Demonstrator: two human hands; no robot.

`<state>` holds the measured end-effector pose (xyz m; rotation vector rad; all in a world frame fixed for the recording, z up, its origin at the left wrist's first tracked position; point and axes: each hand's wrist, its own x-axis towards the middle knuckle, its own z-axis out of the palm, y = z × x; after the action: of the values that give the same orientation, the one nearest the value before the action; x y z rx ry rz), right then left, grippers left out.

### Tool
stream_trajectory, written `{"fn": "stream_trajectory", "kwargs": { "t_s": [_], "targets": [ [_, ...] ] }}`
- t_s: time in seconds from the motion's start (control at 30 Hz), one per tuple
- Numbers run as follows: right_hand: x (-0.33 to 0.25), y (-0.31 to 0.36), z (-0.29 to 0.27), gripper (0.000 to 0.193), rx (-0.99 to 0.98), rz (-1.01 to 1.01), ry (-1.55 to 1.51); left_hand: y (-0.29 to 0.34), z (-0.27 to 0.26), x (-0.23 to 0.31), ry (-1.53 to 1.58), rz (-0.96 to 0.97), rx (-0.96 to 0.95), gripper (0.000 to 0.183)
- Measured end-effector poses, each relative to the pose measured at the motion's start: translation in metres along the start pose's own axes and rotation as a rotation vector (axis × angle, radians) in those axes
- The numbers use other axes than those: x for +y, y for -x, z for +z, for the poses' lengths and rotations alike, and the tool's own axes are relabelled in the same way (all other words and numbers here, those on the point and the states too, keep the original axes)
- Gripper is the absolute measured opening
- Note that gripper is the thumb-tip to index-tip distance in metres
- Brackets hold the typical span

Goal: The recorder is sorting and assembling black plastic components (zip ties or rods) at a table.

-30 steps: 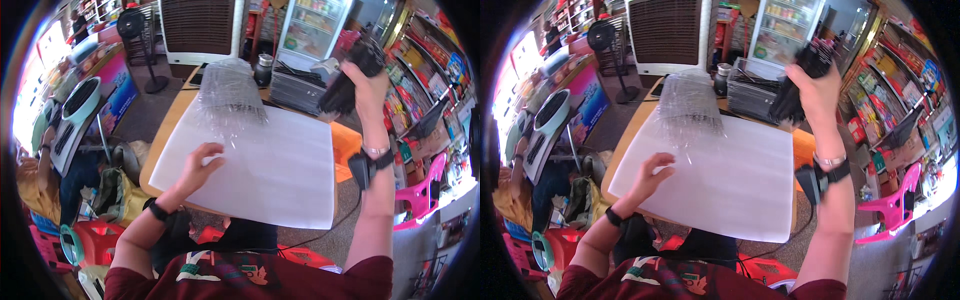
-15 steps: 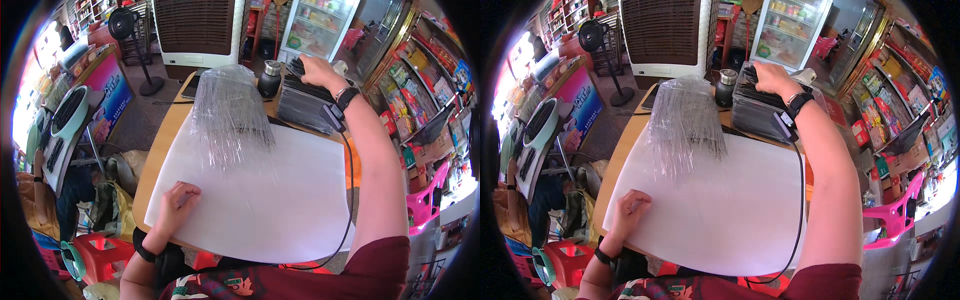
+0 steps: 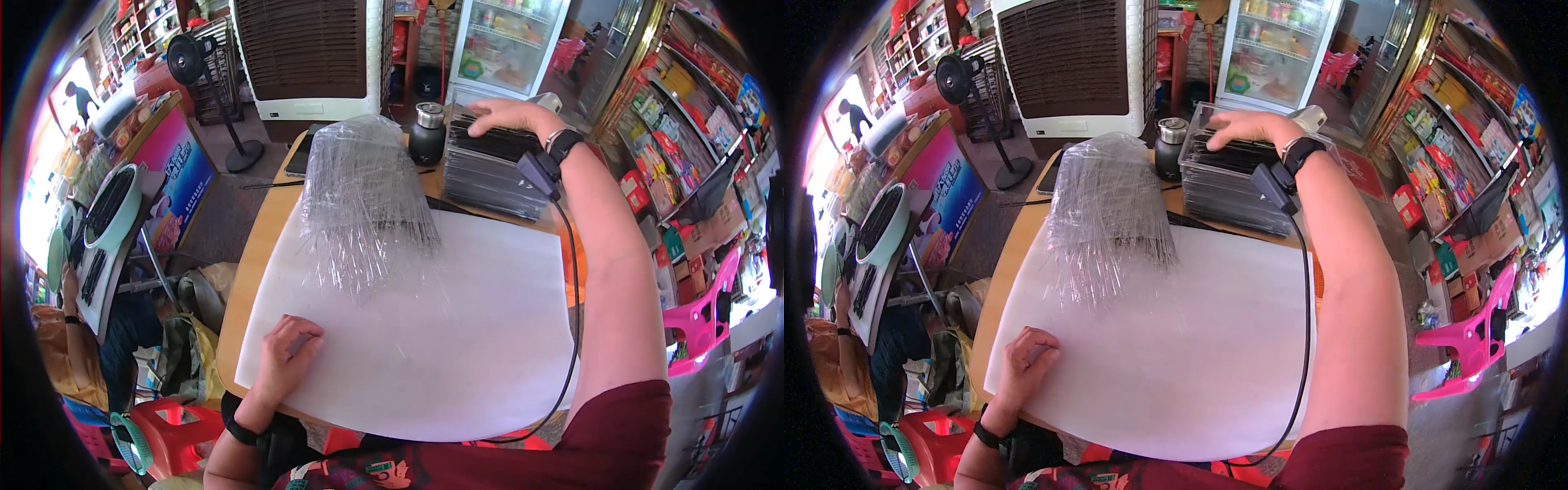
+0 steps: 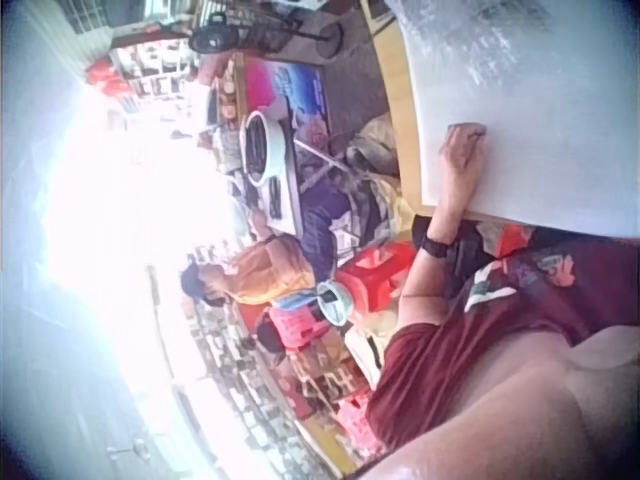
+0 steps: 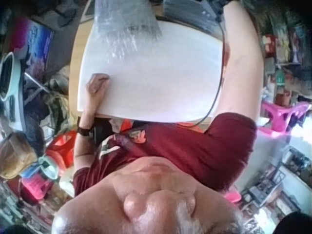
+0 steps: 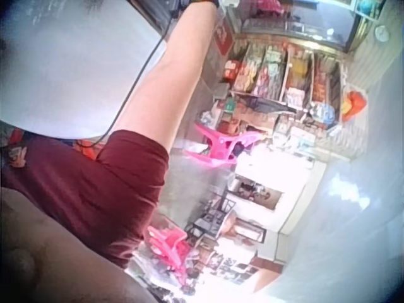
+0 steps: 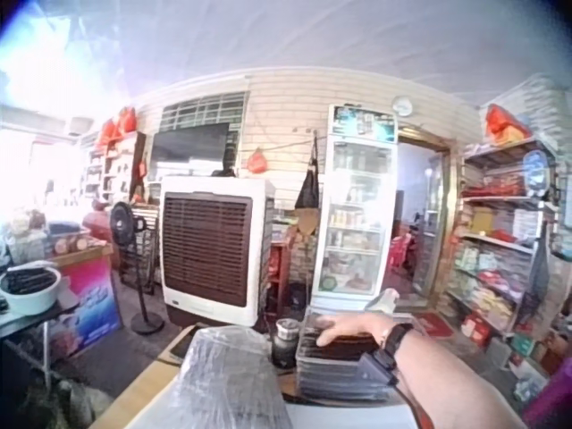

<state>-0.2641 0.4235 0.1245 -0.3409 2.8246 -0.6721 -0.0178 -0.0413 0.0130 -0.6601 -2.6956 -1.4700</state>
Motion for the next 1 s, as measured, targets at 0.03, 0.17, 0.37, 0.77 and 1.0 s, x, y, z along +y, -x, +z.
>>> {"fn": "stream_trajectory", "kwargs": {
  "t_s": [0.03,0.17,0.37,0.77,1.0],
  "targets": [
    [-0.015,0.009,-0.005,0.074,0.028,-0.011,-0.079,0.003,0.0,-0.005,0.0,0.004,0.024,0.011],
    [0.033,0.05,-0.037,0.06,0.26,0.028,-0.221,0.004,0.004,-0.007,0.037,0.016,0.041,0.012],
    [0.08,0.079,-0.01,0.051,0.771,0.5,-0.669,0.006,0.001,-0.005,0.013,0.001,0.045,0.011],
    [0.134,0.074,-0.012,0.06,0.836,0.503,-0.375,-0.003,0.007,-0.01,0.067,0.112,-0.002,0.008],
    [-0.099,0.106,0.084,0.018,0.87,-0.247,0.085,0.01,-0.001,-0.018,0.057,0.068,0.048,0.011]
  ]
}}
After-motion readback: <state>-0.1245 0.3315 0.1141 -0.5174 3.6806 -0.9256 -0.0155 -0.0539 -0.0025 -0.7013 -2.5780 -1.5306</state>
